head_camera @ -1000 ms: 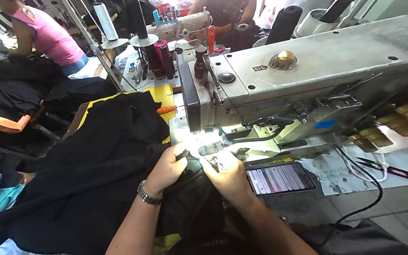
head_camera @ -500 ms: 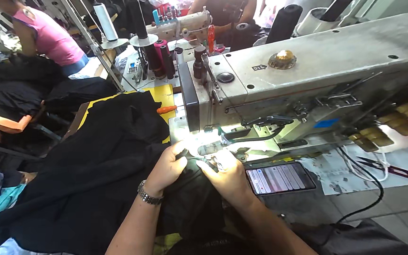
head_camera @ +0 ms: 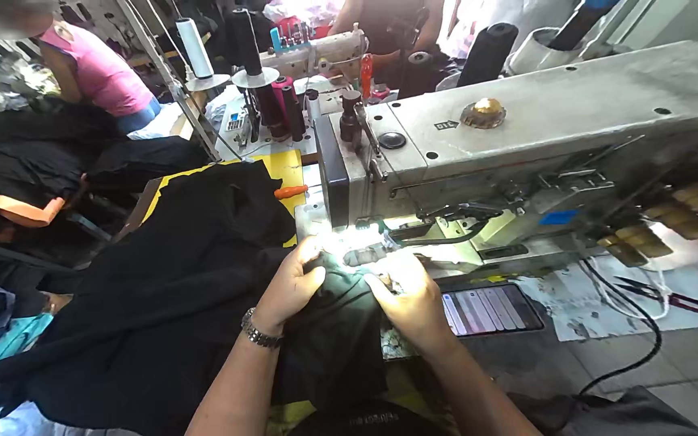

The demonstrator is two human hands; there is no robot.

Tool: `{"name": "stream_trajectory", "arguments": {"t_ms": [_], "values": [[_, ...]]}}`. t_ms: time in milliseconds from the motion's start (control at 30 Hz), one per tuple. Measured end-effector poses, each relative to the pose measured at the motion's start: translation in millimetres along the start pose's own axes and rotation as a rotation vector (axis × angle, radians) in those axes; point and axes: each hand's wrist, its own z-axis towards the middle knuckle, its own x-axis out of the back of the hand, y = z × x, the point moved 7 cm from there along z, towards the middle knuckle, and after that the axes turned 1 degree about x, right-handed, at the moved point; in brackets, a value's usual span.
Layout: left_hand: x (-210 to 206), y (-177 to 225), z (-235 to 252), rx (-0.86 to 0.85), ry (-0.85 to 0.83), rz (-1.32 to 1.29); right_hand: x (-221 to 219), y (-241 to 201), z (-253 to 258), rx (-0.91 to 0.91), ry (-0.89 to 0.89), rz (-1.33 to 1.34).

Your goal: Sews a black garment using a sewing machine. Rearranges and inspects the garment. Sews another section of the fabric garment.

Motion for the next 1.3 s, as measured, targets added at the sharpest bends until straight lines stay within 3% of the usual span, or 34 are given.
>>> {"name": "stream_trajectory", "arguments": {"t_ms": [100,233,300,367,433,567,867,1067,1300], "values": [[8,9,-2,-0.056,0.061,0.107,7,-5,-4,0.015,0.020,0.061],[20,38,-16,-0.245,0.385,0.962,11,-20,-17,0.123,-0.016,0.106],[14,53,-26,-0.269,0.492,1.161,10,-31,-23,0.192,-0.035,0.111],[1,66,-38,-0.286,0.506,1.217,9,-39,-26,0.234,-0.057,0.099],[-18,70,-45,-0.329,0.365,1.239,10,-44,-27,0.264,-0.068,0.066],[-34,47,-39,-0.284,0.104,1.109,9,-51,-31,0.291,-0.087,0.032],[-31,12,-34,0.093,0.201,-0.003,-1,-40,-38,0.188,-0.234,0.210],[-37,-2,-33,0.120,0.207,0.010,14,-29,-22,0.102,-0.089,0.218],[-39,-9,-33,0.085,0.177,0.133,-2,-33,-15,0.176,-0.118,0.137]]}}
